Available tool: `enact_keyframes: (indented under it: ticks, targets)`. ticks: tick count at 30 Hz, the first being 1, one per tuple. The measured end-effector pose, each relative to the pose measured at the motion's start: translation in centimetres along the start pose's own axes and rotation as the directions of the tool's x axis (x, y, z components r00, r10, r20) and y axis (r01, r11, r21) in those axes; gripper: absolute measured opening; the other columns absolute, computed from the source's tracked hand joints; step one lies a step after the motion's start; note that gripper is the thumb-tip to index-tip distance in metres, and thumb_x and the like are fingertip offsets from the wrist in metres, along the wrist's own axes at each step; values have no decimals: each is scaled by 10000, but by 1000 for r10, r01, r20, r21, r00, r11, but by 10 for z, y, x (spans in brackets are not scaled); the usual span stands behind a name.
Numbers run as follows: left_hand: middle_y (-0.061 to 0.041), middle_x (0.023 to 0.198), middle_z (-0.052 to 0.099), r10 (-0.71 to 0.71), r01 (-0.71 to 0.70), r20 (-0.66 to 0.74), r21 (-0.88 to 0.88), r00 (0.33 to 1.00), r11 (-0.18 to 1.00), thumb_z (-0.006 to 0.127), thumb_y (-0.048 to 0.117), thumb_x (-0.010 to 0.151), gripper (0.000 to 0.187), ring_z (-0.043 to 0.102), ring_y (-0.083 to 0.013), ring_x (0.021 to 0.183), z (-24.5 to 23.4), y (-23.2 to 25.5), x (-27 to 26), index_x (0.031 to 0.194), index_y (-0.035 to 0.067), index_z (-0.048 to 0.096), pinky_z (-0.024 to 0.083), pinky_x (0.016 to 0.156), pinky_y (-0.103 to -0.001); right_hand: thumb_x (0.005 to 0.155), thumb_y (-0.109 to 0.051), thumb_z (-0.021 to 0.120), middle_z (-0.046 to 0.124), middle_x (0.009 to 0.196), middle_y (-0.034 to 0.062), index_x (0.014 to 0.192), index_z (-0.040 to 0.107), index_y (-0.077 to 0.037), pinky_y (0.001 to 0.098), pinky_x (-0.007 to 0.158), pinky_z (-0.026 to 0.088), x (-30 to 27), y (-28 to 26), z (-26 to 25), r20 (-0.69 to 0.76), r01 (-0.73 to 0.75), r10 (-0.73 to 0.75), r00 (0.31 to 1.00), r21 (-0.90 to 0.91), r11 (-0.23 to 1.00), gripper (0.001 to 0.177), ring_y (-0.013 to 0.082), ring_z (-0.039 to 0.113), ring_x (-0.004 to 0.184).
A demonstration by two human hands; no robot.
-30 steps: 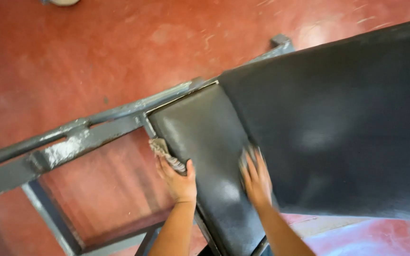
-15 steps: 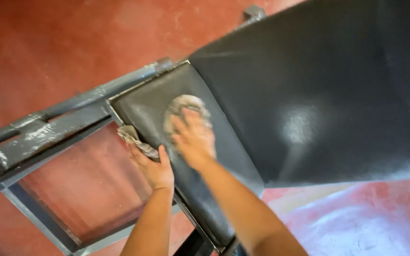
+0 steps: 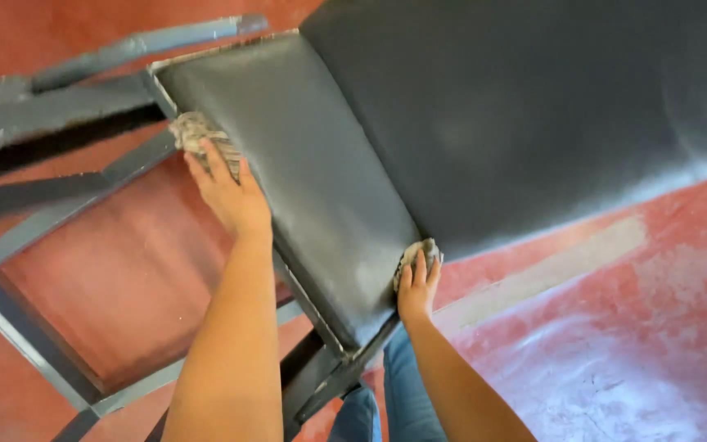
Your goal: Wiping down and cleaning a metal gym machine using a cloth.
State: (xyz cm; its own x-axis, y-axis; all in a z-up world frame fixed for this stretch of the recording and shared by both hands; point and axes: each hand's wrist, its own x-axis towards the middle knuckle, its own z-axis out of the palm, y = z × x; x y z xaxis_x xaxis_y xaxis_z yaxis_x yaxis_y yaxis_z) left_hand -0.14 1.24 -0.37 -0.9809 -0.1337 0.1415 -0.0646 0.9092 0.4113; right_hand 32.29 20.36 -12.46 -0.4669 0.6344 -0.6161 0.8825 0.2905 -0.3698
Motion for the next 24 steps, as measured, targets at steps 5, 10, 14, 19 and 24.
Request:
enact_keyframes:
  ticks: [5,10,14,19,24]
  targets:
    - [-356,1593,252,68,-75,129,51,989,996,626,10,988,591,331,-585,1429,-63,36,-136,1551,85,462,353,1138,-669,1015,-274,490,270,1646,104,1554,411,-427,458,1230,357,-86,-13,-20,-55,96,-97,994,-26,995,566,381,336,1499]
    - [-374,1609,210,166,-180,309,17,936,983,762,31,787,730,266,-628,1431,-117,48,-273,1479,113,542,360,1126,-662,989,-292,603,515,1419,72,1444,593,-373,432,1115,498,-147,-7,-21,-191,348,-357,914,-79,934,462,337,539,1329]
    - [-240,1628,281,124,-80,601,-101,789,992,657,173,939,451,272,-544,1460,-151,35,-326,1382,89,638,384,1162,-580,830,-233,740,601,1181,-12,1030,696,-236,404,951,563,-181,-13,-48,-99,456,-463,881,-86,886,205,282,628,1096]
    - [-59,1552,485,234,-472,797,72,557,878,588,374,951,429,420,-382,1459,-181,-54,-361,1344,226,675,447,1113,-557,813,-284,731,678,939,-53,876,704,-291,370,915,512,-207,19,-68,-47,635,-633,772,33,772,69,208,685,944]
    - [-85,1453,595,284,-706,779,267,559,656,480,178,963,370,402,-367,1469,-250,-122,-384,1210,97,744,363,1136,-615,943,-413,653,751,1060,1,1059,735,-323,353,962,526,-284,27,-88,224,180,-298,928,430,885,167,193,701,1046]
